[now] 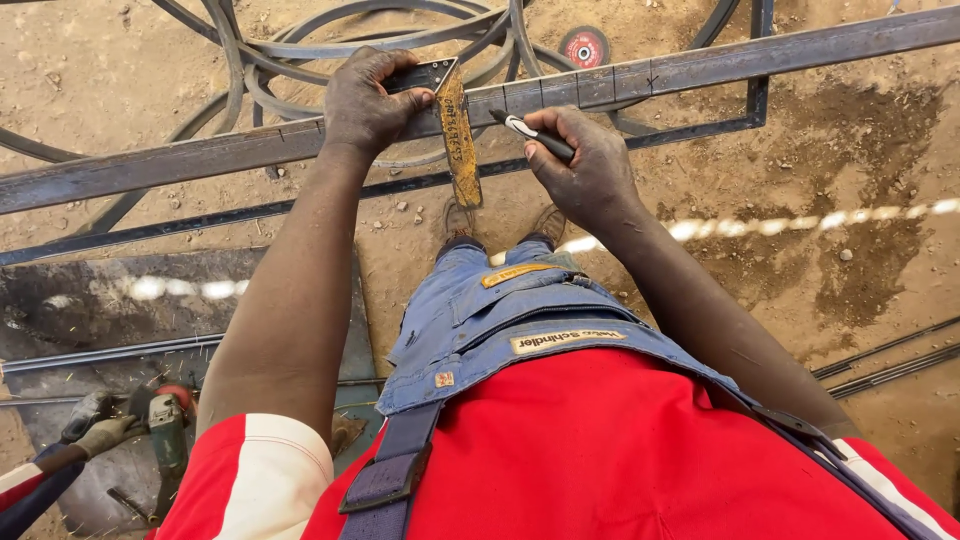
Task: Measuring and marking metal bars for cutting using a tape measure, combination square, and marker.
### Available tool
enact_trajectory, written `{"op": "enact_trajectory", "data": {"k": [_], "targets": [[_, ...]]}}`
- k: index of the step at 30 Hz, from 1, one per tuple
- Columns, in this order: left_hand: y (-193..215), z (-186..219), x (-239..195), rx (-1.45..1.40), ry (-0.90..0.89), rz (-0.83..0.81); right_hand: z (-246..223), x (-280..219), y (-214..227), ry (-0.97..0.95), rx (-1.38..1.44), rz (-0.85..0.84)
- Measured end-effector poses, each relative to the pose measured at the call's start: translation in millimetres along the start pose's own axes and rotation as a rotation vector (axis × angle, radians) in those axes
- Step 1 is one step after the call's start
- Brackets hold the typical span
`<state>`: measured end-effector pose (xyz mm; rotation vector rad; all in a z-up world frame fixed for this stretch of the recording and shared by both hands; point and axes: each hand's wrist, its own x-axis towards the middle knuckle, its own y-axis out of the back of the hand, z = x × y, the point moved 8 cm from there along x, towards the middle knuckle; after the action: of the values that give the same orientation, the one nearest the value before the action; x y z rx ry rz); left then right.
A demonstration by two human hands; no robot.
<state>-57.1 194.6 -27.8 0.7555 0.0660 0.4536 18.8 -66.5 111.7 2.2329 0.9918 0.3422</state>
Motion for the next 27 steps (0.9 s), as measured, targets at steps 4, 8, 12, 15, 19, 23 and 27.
{"op": "enact_trajectory", "data": {"k": [4,8,12,15,19,23,27], "targets": [[2,3,-2,0.046,0.004,0.023,-2,8,-9,0.046,0.049,0.009],[3,4,-4,0.027,0.06,0.027,-3,14,-15,0.065,0.007,0.003],[3,3,-3,0.024,0.052,0.036,-7,23,-21,0.074,0.027,-0.02],[3,4,-2,0.026,0.051,0.04,-3,31,-30,0.119,0.029,-0.036],[3,4,-2,0.028,0.043,0.039,-13,28,-26,0.109,-0.06,-0.09],[0,2,-2,0.016,0.018,0.041,-8,7,-26,-0.186,-0.164,-0.357],[6,12,-4,0.004,-0.004,0.04,12,-25,-7,-0.183,-0.123,-0.228]]}}
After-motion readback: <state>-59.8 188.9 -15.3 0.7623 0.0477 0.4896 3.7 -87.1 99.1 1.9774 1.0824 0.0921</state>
